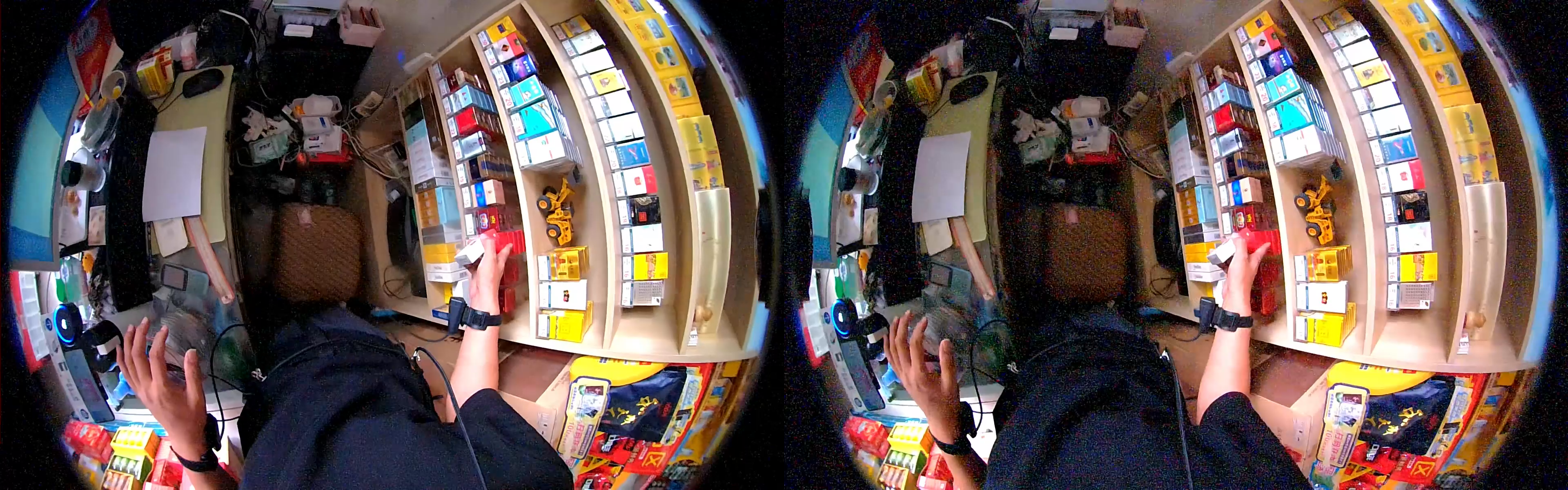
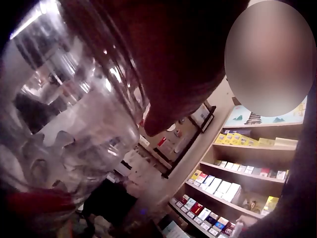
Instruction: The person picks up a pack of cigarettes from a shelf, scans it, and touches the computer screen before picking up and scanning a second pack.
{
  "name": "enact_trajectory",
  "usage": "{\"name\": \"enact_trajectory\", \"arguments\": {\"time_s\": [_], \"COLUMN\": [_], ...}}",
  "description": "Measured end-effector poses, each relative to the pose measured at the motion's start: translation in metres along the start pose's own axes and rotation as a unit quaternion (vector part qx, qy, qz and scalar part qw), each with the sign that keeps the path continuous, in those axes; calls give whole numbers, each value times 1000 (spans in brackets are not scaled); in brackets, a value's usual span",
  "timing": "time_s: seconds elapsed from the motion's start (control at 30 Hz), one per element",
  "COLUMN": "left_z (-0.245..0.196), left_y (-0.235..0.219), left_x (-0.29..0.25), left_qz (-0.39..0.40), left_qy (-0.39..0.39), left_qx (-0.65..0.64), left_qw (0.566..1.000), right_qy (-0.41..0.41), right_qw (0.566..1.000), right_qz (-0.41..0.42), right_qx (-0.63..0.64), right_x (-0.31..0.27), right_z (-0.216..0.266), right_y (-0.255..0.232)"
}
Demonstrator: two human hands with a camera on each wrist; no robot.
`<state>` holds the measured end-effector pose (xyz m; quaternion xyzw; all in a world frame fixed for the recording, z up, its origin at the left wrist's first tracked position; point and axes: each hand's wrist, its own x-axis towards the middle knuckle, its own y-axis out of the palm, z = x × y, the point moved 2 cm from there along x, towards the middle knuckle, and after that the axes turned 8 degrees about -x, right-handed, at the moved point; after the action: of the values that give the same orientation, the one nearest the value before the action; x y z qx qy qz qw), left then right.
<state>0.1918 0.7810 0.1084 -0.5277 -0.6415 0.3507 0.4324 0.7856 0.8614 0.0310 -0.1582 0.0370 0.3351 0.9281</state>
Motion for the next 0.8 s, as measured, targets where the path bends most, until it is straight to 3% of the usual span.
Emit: {"name": "enact_trajectory", "arguments": {"time_s": [0.13, 0.67, 0.8], "left_z": [3, 8, 6], "left_y": [2, 1, 0], "left_x": [-1, 1, 2], "left_qz": [-3, 13, 16], "left_qy": [4, -9, -15], "left_qx": [1, -7, -16], "left_qw": [1000, 1000, 1000], "right_qy": [25, 8, 19], "right_qw": [1000, 997, 995], "right_qz": [13, 1, -6], "right_qx": [4, -80, -100], "right_x": [-9, 10, -7], "right_z": [16, -4, 14], "right_y": [2, -6, 5]}}
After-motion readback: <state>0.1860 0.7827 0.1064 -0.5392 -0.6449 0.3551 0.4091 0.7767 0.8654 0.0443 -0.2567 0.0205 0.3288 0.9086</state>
